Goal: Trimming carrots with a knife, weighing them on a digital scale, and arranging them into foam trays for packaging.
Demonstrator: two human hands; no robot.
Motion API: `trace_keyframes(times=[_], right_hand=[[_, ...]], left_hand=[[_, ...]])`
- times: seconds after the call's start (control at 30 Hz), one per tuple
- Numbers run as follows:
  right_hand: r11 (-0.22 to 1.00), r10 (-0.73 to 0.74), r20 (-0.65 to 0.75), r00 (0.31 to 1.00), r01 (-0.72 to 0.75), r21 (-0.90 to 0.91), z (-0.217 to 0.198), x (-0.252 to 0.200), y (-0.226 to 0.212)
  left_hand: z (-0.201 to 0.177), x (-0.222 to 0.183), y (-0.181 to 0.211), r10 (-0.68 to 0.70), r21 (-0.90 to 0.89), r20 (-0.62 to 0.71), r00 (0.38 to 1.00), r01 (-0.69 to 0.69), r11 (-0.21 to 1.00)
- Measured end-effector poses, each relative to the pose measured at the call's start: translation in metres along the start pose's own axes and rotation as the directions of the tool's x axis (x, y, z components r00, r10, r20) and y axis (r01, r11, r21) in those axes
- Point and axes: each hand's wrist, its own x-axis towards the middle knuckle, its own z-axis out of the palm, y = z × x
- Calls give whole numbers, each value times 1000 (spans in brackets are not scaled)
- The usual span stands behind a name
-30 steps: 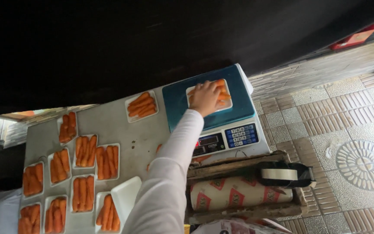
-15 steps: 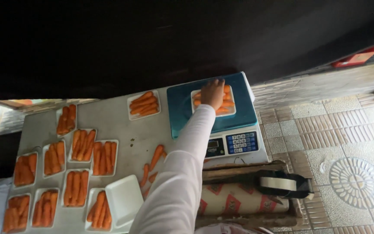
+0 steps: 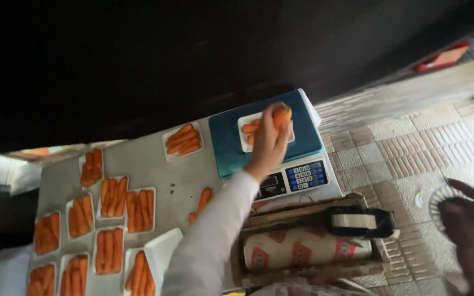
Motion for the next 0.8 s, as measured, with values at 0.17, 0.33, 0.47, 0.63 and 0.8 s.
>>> trace_keyframes(times=[0.17, 0.33, 0.47, 0.63, 0.8], right_hand=[[958, -287, 222, 932, 286, 39, 67, -61, -39], [833, -526, 414, 743, 547, 76, 73, -90, -101], [820, -547, 382, 745, 569, 63, 76, -100, -112], [717, -677, 374, 634, 683, 140, 81, -107, -117], [678, -713, 349, 609, 725, 121, 80, -114, -130]], left_hand=[[-7, -56, 75, -146, -528, 119, 982, 188, 828], [-37, -77, 125, -57, -423, 185, 981, 132, 897], [-52, -79, 141, 57, -331, 128, 990, -12, 944], [-62, -83, 159, 150, -173, 144, 978, -125, 977], [-70, -83, 176, 164, -112, 145, 976, -149, 983]])
